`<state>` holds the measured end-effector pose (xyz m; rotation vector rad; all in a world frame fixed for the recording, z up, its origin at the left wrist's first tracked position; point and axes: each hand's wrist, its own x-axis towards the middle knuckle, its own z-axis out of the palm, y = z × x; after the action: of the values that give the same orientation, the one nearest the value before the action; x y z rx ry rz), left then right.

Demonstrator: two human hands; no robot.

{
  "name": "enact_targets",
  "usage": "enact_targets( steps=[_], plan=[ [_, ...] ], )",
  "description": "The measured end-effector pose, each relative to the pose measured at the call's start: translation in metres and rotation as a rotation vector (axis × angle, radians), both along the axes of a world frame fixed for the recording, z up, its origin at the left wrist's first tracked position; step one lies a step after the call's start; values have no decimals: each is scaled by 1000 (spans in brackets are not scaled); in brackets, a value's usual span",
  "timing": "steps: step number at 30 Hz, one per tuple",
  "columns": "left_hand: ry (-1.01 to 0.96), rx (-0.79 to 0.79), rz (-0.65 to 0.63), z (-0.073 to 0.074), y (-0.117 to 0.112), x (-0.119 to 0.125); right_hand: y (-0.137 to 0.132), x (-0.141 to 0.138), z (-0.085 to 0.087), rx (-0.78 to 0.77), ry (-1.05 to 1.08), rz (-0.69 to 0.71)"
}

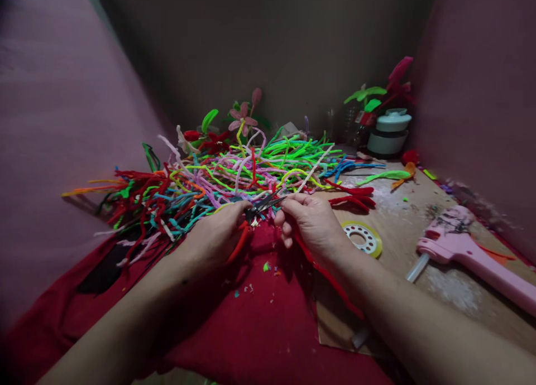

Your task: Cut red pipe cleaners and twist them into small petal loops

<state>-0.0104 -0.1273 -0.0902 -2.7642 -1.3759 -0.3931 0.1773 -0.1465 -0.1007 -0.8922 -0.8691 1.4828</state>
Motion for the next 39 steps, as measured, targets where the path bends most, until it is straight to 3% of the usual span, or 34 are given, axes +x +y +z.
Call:
enact_targets(
  steps=[16, 23, 27, 31, 33, 36, 39],
  plan=[
    [-5, 6, -11, -3, -1, -2, -1, 0, -1, -12, -45, 16],
    [-58, -67, -7, -1, -4, -1, 0, -1, -1, -33, -71, -25],
    [-390, -262, 54, 5, -4, 2, 0, -1, -1, -37, -49, 4],
    [-995, -721, 125, 11, -5, 13, -3, -2, 0, -31, -41, 103],
    [-1212, -861, 134, 13, -6, 18, -6, -4, 0, -37, -51, 171],
    [-1366, -917, 120, 12, -6, 21, -8, -5, -1, -71, -76, 280],
    [-1388, -969, 81, 10, -6, 21, -8, -6, -3, -86, -118, 339]
  ],
)
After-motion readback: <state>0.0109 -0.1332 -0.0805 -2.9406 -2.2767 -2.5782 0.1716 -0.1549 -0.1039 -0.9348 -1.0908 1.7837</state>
